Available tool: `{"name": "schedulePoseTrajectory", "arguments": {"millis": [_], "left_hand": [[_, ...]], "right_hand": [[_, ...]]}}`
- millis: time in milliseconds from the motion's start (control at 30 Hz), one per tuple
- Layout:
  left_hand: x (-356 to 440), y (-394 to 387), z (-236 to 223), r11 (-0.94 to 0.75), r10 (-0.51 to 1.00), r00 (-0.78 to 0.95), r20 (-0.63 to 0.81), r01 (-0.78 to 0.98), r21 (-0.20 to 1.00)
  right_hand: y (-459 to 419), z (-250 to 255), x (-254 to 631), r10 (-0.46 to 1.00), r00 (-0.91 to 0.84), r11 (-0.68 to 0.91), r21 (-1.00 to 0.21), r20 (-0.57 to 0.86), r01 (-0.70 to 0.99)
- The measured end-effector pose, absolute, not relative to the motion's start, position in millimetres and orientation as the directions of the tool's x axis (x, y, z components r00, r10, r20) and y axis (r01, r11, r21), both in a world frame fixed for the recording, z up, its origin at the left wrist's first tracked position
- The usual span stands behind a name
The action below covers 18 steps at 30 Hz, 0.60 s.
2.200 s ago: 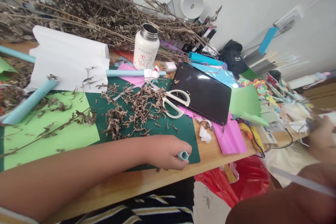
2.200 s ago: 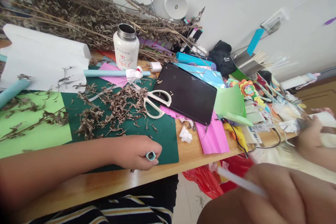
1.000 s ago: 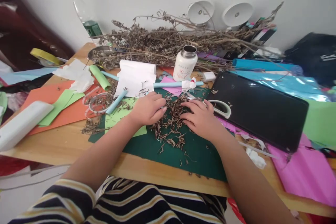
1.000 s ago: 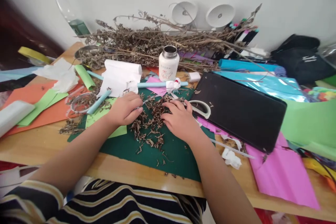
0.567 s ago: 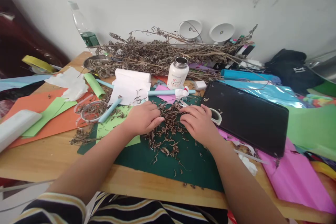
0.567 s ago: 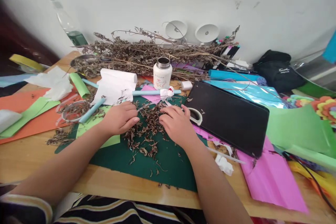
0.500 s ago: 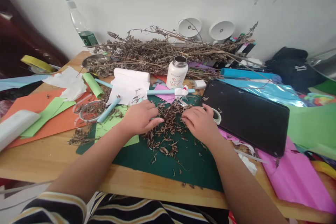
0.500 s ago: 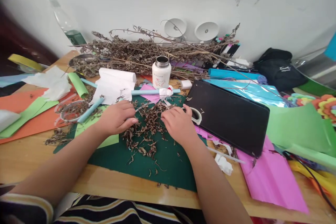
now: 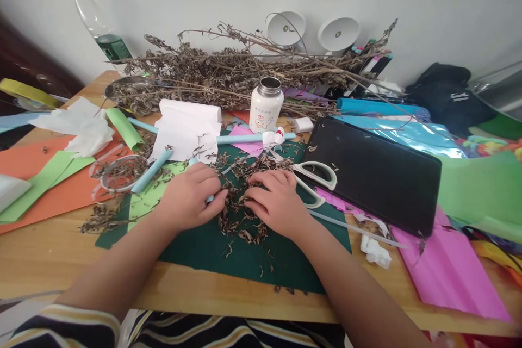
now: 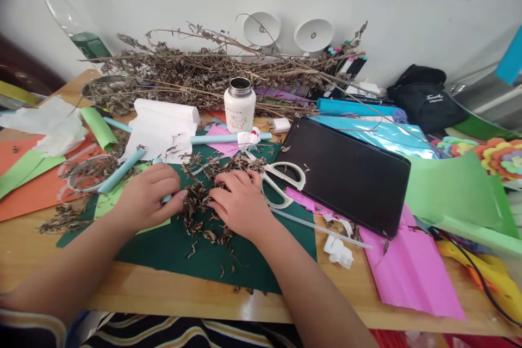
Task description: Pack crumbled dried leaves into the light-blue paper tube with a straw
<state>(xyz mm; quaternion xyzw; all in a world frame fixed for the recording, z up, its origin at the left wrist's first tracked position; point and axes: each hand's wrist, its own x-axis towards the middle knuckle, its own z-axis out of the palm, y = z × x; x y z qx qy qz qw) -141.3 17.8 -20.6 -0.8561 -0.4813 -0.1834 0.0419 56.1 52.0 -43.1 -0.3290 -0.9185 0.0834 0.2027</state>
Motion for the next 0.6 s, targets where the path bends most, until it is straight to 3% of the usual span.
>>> {"name": "schedulePoseTrajectory", "arguments": {"millis": [133,267,433,600], "left_hand": [[-139,14,-19,-0.601,0.787,0.526,0.321,0.771,0.211],[-133,10,-20,-0.631,0.771,0.549,0.322,0.725,0.276],[-127,7,-22,-0.607,0.788,0.479,0.388,0.709,0.359],[-123,5,-20,-0.579,0.815,0.436,0.383,0.653,0.489]], "right_hand": [[54,-38,64,0.663,-0.643,0.741,-0.461,0.384,0.488],[52,-37,64,0.616,-0.622,0.758,-0.578,0.483,0.301],[49,-37,59,0.557,-0.581,0.786,-0.603,0.594,0.137],[47,-35,54,0.535,-0.589,0.809,-0.569,0.606,0.15]]}}
